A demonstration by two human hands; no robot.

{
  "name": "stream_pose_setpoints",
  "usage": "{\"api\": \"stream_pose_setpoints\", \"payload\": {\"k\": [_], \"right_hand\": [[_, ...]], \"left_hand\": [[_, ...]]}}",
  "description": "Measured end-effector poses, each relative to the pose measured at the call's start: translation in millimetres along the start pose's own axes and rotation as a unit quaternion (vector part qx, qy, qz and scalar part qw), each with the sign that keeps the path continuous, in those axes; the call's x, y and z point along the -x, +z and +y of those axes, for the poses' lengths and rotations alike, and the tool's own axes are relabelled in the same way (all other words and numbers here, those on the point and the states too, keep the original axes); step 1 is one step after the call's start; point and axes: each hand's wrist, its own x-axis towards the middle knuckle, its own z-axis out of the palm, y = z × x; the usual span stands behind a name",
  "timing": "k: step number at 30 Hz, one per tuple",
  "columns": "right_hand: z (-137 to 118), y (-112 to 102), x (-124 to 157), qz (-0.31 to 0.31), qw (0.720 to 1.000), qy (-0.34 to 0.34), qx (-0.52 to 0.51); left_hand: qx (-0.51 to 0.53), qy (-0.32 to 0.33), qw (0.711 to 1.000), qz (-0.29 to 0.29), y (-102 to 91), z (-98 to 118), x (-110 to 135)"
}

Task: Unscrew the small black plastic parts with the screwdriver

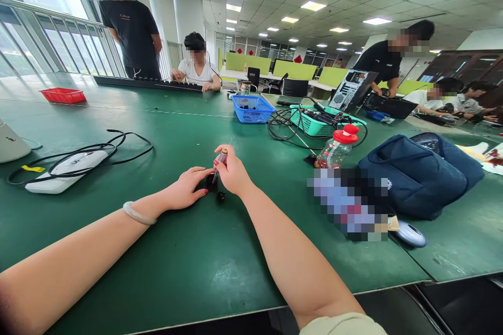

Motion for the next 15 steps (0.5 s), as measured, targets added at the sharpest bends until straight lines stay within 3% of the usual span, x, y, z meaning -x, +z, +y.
{"api": "stream_pose_setpoints", "payload": {"k": [3,6,10,15], "right_hand": [[-1.9,-0.1,1.5,0.023,0.999,0.01,0.023],[-4.0,2.7,4.5,0.032,0.997,-0.025,0.062],[-8.1,6.9,7.7,0.026,0.994,-0.069,0.086],[-12.8,11.2,7.4,-0.007,0.991,-0.063,0.119]], "left_hand": [[0.003,0.001,1.0,0.013,0.8,-1.2,-0.6],[0.002,-0.002,1.0,0.028,1.4,-2.5,-0.6],[0.004,0.001,0.999,0.039,1.3,-2.8,-0.3],[0.0,-0.002,0.999,0.048,2.5,-3.3,-1.2]]}}
